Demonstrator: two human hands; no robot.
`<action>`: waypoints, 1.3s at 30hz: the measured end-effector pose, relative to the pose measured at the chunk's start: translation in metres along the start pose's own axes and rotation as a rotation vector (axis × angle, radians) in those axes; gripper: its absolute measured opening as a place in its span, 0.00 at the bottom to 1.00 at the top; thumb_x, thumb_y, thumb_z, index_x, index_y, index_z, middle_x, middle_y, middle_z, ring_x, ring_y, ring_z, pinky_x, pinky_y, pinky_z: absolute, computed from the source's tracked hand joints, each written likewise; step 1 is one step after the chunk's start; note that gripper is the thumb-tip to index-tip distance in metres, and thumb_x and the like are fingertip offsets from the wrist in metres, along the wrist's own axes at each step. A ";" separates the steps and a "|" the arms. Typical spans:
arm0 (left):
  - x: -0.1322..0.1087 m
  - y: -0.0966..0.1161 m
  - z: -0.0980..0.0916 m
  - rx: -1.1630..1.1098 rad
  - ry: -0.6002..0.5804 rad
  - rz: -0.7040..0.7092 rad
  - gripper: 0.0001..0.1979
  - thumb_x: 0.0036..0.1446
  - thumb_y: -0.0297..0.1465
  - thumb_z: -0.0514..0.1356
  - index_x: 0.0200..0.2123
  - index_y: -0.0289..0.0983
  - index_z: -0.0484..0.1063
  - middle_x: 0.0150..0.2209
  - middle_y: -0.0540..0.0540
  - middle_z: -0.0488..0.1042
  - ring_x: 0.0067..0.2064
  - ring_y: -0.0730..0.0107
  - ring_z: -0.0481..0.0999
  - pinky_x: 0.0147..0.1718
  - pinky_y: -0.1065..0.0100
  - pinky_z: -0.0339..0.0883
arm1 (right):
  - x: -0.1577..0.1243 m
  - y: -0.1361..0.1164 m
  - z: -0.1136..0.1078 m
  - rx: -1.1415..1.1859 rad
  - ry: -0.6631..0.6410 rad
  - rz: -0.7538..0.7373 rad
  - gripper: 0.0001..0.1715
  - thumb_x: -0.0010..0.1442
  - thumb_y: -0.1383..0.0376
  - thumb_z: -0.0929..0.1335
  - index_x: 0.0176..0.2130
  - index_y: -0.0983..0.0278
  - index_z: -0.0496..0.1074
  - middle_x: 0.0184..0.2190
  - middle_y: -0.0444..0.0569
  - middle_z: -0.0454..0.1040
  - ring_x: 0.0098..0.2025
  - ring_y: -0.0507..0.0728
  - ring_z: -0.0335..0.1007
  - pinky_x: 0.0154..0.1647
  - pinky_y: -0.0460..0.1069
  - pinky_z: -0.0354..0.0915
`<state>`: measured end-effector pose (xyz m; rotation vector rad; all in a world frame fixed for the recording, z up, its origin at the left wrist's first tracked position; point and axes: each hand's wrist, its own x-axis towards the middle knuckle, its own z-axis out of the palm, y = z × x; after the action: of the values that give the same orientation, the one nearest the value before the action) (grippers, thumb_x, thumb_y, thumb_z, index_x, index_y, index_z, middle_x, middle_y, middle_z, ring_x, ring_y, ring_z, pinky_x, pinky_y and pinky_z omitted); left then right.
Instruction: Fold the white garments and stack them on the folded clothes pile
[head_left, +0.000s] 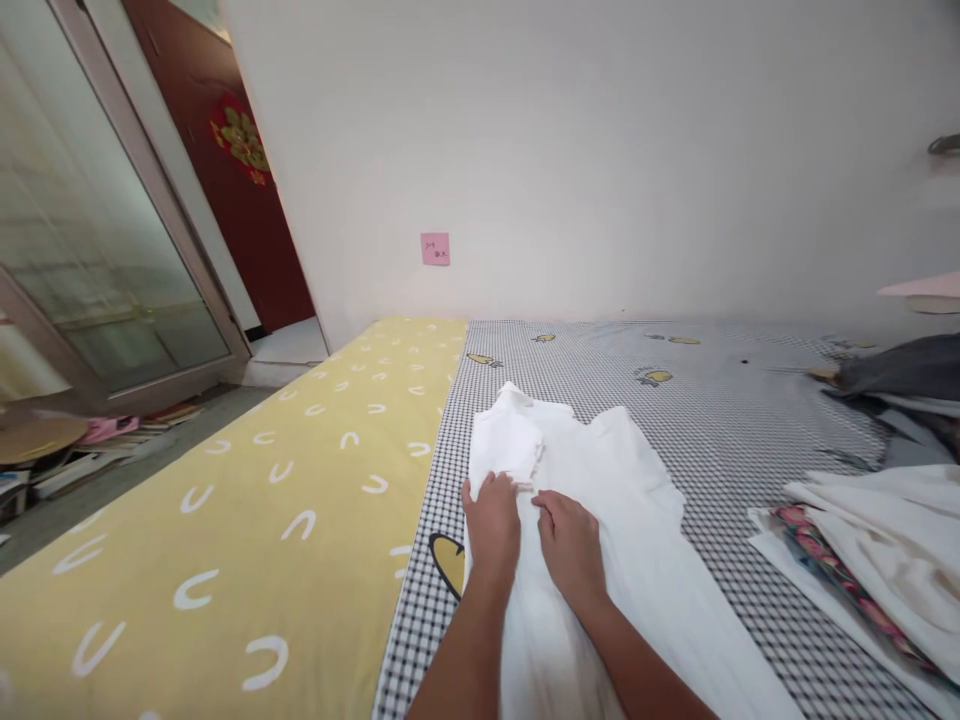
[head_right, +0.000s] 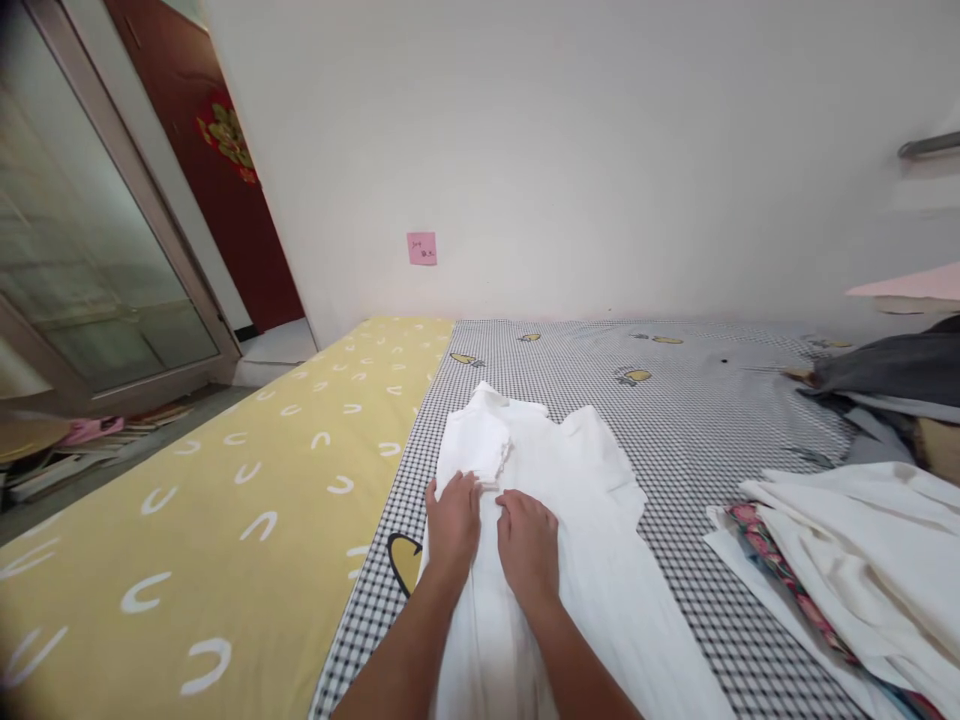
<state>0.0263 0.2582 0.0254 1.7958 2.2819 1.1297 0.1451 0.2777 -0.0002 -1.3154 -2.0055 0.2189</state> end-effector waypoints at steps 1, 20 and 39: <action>-0.001 0.000 0.002 0.036 -0.017 0.014 0.19 0.71 0.31 0.46 0.50 0.42 0.77 0.58 0.42 0.78 0.66 0.57 0.70 0.69 0.38 0.46 | 0.000 0.000 0.001 0.004 0.000 -0.001 0.22 0.66 0.70 0.56 0.45 0.60 0.75 0.49 0.51 0.79 0.54 0.60 0.73 0.58 0.57 0.59; -0.141 -0.045 -0.062 0.525 -0.075 0.214 0.25 0.71 0.34 0.47 0.68 0.57 0.58 0.71 0.56 0.59 0.71 0.60 0.60 0.67 0.45 0.59 | 0.017 -0.011 -0.015 0.090 -0.353 0.138 0.23 0.64 0.60 0.65 0.57 0.51 0.73 0.66 0.45 0.68 0.69 0.63 0.57 0.68 0.65 0.47; -0.185 -0.019 -0.093 0.532 -0.285 0.041 0.27 0.70 0.41 0.48 0.71 0.51 0.53 0.74 0.50 0.51 0.75 0.53 0.48 0.71 0.41 0.45 | -0.131 0.025 -0.113 -0.348 -0.256 -0.172 0.28 0.73 0.60 0.56 0.68 0.54 0.65 0.70 0.47 0.63 0.72 0.66 0.54 0.69 0.69 0.48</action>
<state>0.0318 0.0507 0.0100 2.0007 2.5221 0.2378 0.2653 0.1511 0.0080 -1.3669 -2.4443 -0.0498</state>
